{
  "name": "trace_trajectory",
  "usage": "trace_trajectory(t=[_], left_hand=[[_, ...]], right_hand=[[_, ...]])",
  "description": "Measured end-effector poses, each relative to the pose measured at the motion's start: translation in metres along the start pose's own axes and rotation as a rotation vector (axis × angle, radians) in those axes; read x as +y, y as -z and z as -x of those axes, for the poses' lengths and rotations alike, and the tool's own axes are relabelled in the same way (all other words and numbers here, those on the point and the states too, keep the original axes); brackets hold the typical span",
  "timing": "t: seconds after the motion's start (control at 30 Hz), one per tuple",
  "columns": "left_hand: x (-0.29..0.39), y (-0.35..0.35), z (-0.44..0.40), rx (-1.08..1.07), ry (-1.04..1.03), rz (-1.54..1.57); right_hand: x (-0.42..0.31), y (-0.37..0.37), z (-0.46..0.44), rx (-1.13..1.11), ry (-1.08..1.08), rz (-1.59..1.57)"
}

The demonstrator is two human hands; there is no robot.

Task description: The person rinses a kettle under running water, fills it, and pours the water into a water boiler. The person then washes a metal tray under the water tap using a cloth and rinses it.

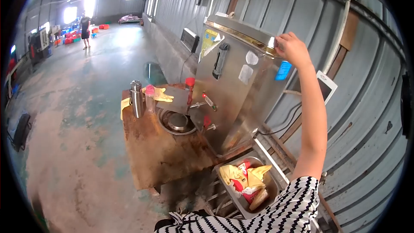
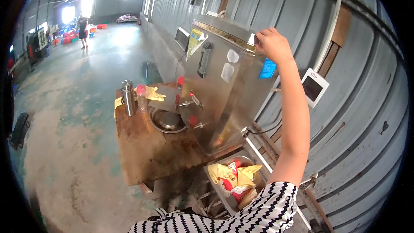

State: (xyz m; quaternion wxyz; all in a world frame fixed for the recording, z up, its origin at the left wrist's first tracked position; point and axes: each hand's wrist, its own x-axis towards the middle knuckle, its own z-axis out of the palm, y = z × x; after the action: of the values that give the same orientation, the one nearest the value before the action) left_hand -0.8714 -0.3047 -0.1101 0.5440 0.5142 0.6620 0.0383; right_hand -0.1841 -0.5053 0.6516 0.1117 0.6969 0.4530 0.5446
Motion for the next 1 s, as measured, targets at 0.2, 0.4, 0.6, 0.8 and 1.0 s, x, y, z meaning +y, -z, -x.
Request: trace_trajectory(t=[0.2, 0.4, 0.6, 0.8, 1.0], left_hand=[[0.081, -0.051, 0.015, -0.159, -0.149, 0.053], [0.112, -0.062, 0.003, -0.099, -0.244, 0.173], [0.066, -0.068, -0.033, -0.061, -0.18, 0.005], [0.101, -0.098, -0.027, -0.023, -0.472, -0.021], [0.339, -0.096, 0.053, -0.048, -0.937, 0.202]], right_hand=[[-0.001, 0.008, -0.015, -0.123, 0.013, 0.051], [0.017, 0.008, -0.024, 0.023, 0.037, -0.033], [0.023, 0.009, -0.03, 0.098, 0.007, -0.099], [0.021, 0.015, -0.04, -0.039, 0.066, -0.066], [0.023, 0.019, -0.04, -0.007, 0.114, -0.053]])
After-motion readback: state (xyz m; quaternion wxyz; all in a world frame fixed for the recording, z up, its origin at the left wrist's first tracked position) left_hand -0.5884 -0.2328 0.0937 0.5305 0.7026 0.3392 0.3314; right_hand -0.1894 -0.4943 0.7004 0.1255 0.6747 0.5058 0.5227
